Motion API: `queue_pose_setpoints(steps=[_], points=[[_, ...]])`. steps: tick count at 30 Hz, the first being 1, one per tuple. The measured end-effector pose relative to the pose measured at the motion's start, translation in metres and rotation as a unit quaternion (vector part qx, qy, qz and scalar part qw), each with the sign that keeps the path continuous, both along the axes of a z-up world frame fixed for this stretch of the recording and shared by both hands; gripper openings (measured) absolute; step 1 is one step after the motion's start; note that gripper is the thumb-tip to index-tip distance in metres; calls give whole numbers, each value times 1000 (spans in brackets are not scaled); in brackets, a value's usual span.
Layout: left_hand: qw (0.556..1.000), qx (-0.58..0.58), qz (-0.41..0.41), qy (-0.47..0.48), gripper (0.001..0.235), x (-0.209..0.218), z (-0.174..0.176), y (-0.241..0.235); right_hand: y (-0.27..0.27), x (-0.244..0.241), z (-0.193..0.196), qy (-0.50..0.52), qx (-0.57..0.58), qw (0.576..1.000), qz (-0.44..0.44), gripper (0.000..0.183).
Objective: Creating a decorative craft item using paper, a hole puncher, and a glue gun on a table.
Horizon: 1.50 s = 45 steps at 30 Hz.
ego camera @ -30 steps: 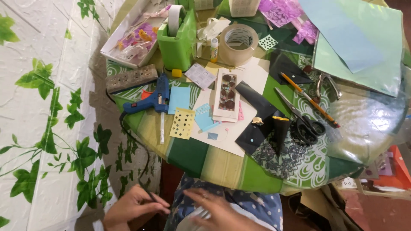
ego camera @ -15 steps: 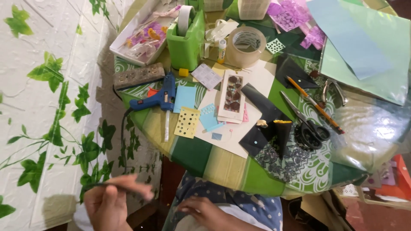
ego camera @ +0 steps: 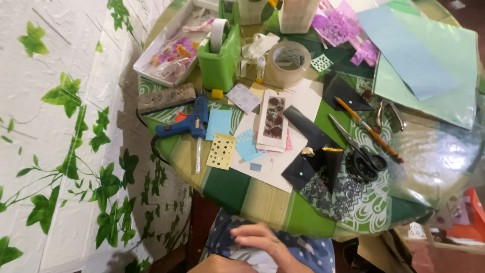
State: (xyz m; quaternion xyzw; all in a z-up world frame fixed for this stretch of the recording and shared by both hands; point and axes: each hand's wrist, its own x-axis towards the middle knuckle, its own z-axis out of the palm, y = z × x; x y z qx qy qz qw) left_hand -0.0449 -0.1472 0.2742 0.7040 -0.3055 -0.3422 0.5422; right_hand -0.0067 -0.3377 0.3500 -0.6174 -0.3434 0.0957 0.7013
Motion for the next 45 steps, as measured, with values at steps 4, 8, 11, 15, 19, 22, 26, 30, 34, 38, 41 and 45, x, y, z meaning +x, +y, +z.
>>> queue_pose_setpoints(steps=[4, 8, 11, 15, 19, 22, 26, 30, 34, 38, 41, 45], points=[[975, -166, 143, -40, 22, 8, 54, 0, -3, 3, -56, 179, -148, 936, 263, 49], [898, -310, 299, -93, 23, 2, 56, 5, 12, -18, -102, 141, -72, 960, 231, 38], [771, -438, 435, -154, 26, -3, 58, 13, 12, -20, -141, 489, -125, 843, 185, 12], [617, -644, 445, -81, 17, -8, 39, 48, 3, -29, -212, 262, -237, 922, 160, 18], [772, -193, 569, -207, 58, 14, 66, 49, -15, -52, -256, 416, -8, 909, 22, 46], [795, 75, 579, -164, 53, 10, 46, 43, -22, -39, -171, -66, -380, 922, -38, 23], [853, 27, 502, -138, 45, 3, 42, 14, -24, -32, -171, -173, -389, 903, -48, 29], [979, 86, 181, -46, 43, 21, 80, -17, -24, -35, -157, -187, -212, 954, -96, 16], [982, 182, 20, 39, 56, 22, 52, -20, -40, -43, -170, -2, -194, 965, -178, 21], [979, 168, 78, -80, 29, 9, 31, 0, -28, -22, -102, 29, -169, 982, -83, 14], [972, 109, 182, -100, 21, 7, 38, 11, -32, -14, -101, -29, -166, 985, -37, 23], [971, 93, 207, -71, 26, 9, 53, 18, -36, -14, -93, 49, -121, 990, -44, 31]])
